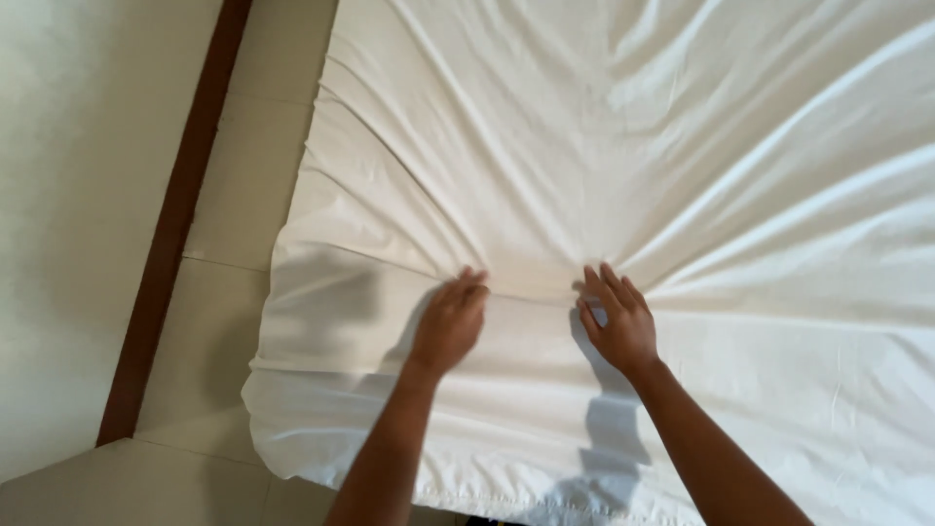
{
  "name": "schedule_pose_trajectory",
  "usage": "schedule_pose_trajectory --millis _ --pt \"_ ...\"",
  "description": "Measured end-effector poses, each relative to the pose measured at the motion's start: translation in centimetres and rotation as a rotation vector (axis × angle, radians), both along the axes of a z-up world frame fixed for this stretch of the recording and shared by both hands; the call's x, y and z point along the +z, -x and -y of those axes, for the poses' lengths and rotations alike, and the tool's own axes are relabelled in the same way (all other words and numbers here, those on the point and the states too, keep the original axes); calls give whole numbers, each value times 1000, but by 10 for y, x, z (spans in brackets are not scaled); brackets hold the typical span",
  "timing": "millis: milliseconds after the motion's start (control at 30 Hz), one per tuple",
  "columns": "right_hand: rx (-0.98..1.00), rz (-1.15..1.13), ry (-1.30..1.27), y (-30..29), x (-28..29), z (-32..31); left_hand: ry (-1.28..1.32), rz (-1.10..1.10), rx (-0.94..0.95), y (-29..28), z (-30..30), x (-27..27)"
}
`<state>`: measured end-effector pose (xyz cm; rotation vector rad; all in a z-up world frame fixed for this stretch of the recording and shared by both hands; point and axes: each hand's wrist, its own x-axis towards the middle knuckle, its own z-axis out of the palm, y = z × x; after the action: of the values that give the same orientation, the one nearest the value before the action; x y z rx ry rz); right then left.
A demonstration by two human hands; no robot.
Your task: The person smooths and tucks a white bedsheet onto a mattress. They move around the bed to adjust the fabric at each corner and along the sides, ensuring the sheet is flat and properly fitted.
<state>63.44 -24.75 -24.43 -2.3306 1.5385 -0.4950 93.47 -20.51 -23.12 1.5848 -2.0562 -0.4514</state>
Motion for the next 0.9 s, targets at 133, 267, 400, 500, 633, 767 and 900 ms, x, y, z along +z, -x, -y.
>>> schedule_pose_trajectory --millis 133,267,400,500,633,767,900 --pt "64 -10 -29 -42 10 5 12 87 71 -54 -10 1" --pt "158 1 -32 -99 11 10 30 167 169 -98 -12 9" --pt "202 53 -3 -155 1 17 64 163 332 -133 -12 2" --pt "220 66 7 -190 0 26 -25 233 459 -149 -14 -10" --pt "225 51 35 -226 -1 39 -19 257 470 -150 -17 -28" --pt "203 -4 39 -246 0 46 -14 232 491 -152 -15 -38" --pt "177 -49 36 -248 -8 45 -52 227 491 -151 -14 -42"
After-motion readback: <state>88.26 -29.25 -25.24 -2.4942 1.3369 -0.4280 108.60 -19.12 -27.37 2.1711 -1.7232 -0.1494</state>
